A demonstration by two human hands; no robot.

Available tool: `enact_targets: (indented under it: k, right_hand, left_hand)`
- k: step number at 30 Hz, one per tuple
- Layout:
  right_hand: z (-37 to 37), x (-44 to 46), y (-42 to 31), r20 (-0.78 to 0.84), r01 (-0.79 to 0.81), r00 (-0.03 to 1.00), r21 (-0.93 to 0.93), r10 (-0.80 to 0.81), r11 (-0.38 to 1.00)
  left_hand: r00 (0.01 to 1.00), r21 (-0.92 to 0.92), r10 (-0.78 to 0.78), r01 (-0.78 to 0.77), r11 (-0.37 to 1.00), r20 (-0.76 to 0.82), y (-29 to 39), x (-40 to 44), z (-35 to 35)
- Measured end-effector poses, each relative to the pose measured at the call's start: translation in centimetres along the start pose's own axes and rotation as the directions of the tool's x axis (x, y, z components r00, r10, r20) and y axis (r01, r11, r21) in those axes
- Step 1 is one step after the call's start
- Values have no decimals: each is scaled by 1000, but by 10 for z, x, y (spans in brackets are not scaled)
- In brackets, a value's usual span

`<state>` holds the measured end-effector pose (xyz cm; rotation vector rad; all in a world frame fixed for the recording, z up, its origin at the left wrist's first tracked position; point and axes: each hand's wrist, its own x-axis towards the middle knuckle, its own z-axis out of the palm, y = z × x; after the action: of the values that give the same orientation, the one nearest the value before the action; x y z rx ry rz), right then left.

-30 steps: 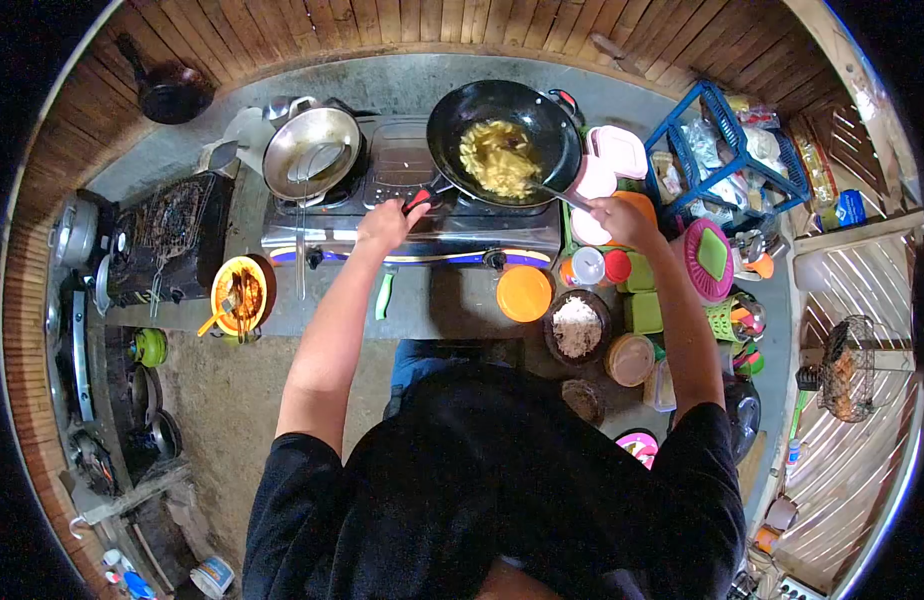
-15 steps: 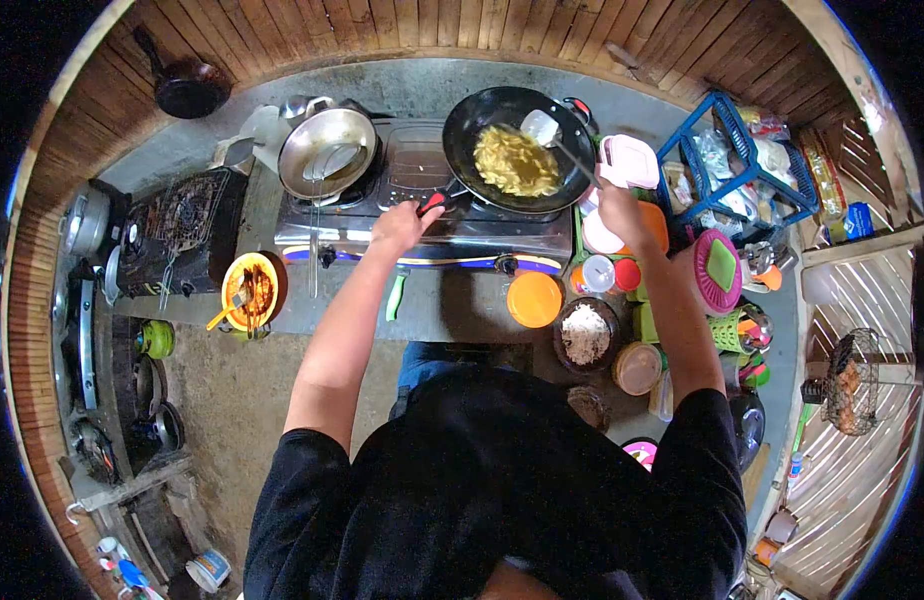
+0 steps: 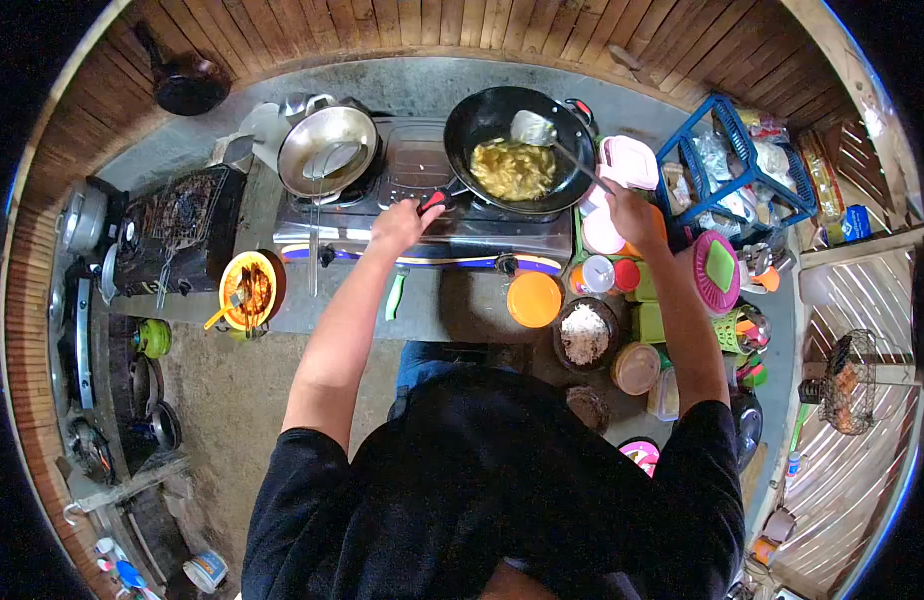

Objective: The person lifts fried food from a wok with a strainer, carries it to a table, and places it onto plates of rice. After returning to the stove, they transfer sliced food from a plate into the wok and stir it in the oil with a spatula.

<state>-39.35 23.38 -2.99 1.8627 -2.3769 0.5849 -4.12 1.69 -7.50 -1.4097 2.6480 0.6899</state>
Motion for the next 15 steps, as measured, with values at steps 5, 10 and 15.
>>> enact_targets:
  k: [5, 10, 15]
  right_hand:
    - [2, -10, 24, 146, -98, 979, -262, 140, 960]
    - [14, -18, 40, 250, 48, 967, 43, -58, 998]
    - [24, -18, 22, 123, 0, 991, 438, -59, 899]
  left_hand:
    - [1000, 5, 12, -12, 1000, 6, -3, 2, -1]
    - [1000, 22, -1, 1, 1000, 2, 0, 0, -5]
    - [999, 15, 1, -1, 1000, 33, 2, -2, -10]
